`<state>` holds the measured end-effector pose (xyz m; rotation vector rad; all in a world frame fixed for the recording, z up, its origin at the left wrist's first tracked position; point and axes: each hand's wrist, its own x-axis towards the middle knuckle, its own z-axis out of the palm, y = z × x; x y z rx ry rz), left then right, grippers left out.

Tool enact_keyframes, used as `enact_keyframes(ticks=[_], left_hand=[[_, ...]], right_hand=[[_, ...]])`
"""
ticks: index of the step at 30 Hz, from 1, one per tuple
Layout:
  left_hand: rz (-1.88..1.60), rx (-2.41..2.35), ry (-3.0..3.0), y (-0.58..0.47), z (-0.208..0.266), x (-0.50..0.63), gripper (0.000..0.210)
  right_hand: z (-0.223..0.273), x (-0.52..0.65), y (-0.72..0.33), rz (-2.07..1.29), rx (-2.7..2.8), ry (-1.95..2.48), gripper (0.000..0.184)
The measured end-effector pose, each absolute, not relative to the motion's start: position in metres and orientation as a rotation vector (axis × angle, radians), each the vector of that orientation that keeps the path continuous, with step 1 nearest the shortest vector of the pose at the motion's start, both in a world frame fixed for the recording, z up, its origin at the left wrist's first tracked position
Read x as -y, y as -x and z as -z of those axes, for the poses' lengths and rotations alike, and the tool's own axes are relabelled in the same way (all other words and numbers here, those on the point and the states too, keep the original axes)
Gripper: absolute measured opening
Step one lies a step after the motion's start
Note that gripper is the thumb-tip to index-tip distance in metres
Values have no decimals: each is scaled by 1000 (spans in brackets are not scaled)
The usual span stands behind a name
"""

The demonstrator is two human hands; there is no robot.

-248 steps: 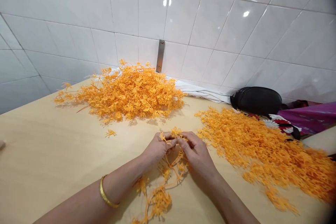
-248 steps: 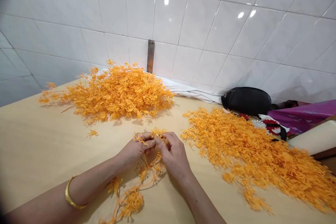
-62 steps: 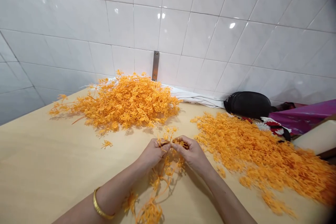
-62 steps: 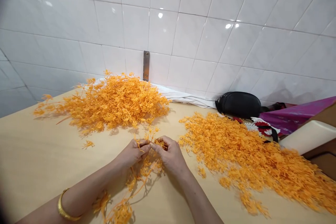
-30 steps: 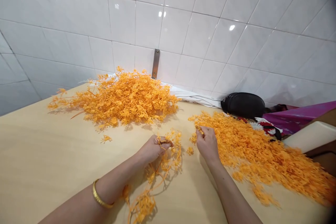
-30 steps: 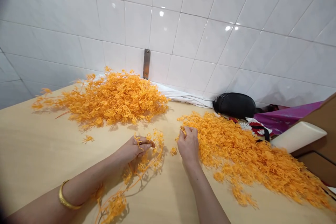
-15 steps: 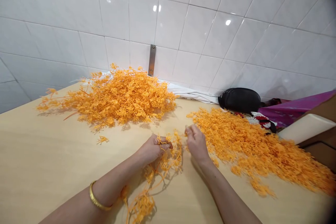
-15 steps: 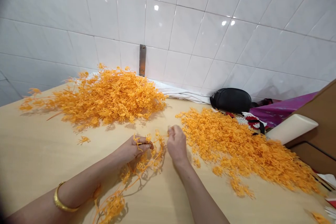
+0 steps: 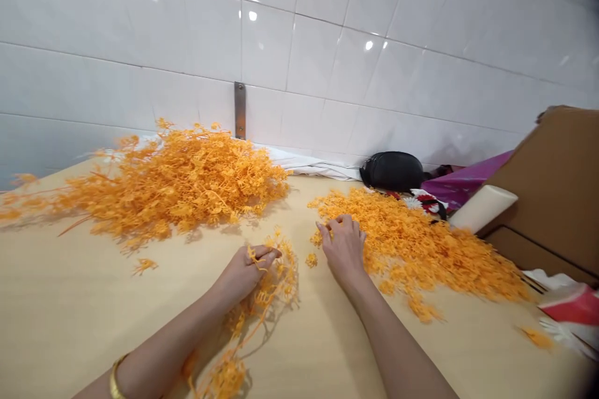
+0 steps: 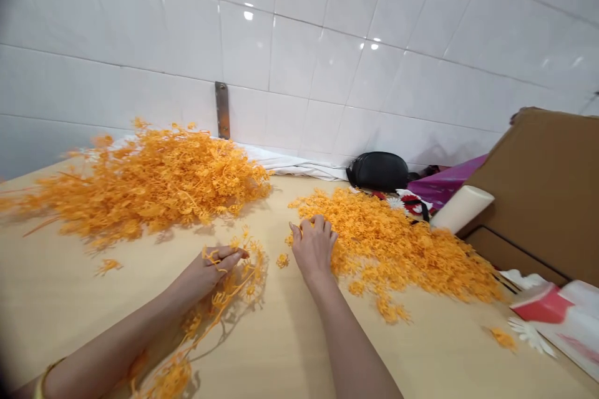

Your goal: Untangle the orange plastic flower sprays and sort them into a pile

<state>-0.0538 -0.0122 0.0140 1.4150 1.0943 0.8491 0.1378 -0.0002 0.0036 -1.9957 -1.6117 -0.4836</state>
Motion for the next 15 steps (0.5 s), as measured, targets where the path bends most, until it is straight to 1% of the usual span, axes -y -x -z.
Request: enact_keyframes(ticks=[5, 8, 10, 12, 15], left_hand=[[-795, -1071, -1379, 54, -15, 13, 27], [-750, -1049, -1385, 56, -14, 12, 27], [-717, -1029, -1410, 57, -12, 11, 27], [-684, -1005, -1441, 57, -11, 10, 30], [-659, -978, -1487, 58, -6, 8, 28]], right_hand=[[11, -5, -127, 507, 1969, 1846, 20], [14, -12, -136, 615, 1877, 1952, 18], [11, -14, -143, 608, 1723, 1955, 21], [4, -12, -144, 436, 1638, 1820, 26], [-8, -5, -129, -64, 1640, 1524, 34]])
